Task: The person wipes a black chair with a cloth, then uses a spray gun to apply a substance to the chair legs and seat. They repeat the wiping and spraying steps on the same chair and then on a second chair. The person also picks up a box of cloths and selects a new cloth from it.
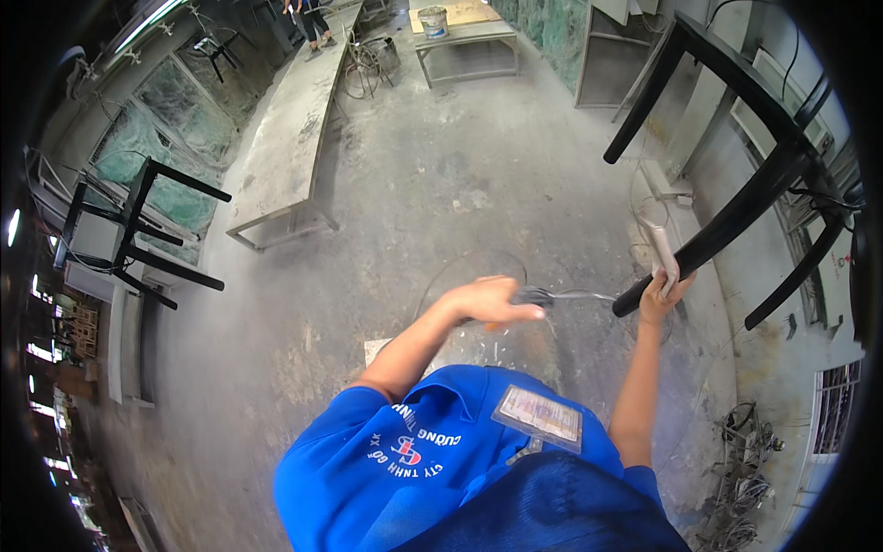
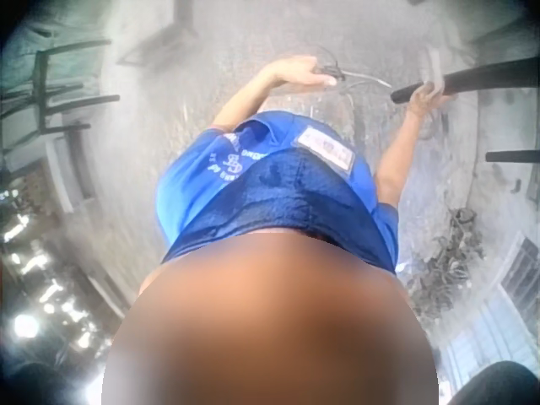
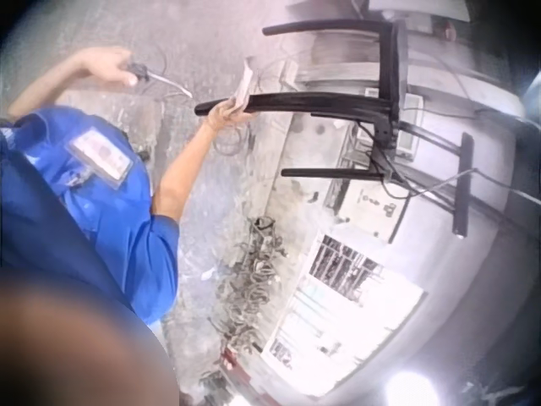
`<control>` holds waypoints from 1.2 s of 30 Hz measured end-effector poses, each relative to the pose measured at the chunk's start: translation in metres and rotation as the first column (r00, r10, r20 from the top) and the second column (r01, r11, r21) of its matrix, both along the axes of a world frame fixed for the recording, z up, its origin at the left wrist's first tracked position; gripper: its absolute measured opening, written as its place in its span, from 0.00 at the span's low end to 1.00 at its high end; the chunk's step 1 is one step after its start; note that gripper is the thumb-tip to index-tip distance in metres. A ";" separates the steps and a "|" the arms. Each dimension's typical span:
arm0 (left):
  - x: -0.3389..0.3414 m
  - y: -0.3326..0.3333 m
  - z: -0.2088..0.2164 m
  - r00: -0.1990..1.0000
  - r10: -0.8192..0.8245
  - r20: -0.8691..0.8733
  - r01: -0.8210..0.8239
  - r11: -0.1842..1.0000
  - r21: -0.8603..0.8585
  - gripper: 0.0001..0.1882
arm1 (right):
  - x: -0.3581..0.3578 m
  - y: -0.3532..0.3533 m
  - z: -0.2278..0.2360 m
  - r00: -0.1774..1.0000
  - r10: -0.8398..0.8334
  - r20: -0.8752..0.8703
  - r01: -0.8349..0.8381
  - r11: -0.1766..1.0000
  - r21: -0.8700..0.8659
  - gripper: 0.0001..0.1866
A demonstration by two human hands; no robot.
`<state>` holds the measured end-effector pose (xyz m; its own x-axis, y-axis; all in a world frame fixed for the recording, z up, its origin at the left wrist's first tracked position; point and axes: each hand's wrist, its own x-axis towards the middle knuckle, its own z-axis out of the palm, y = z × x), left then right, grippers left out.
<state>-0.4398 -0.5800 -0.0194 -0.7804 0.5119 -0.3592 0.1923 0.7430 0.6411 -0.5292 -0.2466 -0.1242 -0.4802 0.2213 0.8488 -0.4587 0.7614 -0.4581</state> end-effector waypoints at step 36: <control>-0.042 -0.040 -0.065 0.861 0.163 0.482 -0.273 0.947 0.167 0.31 | -0.075 0.017 -0.016 0.945 0.286 0.156 -0.285 0.958 -0.029 0.24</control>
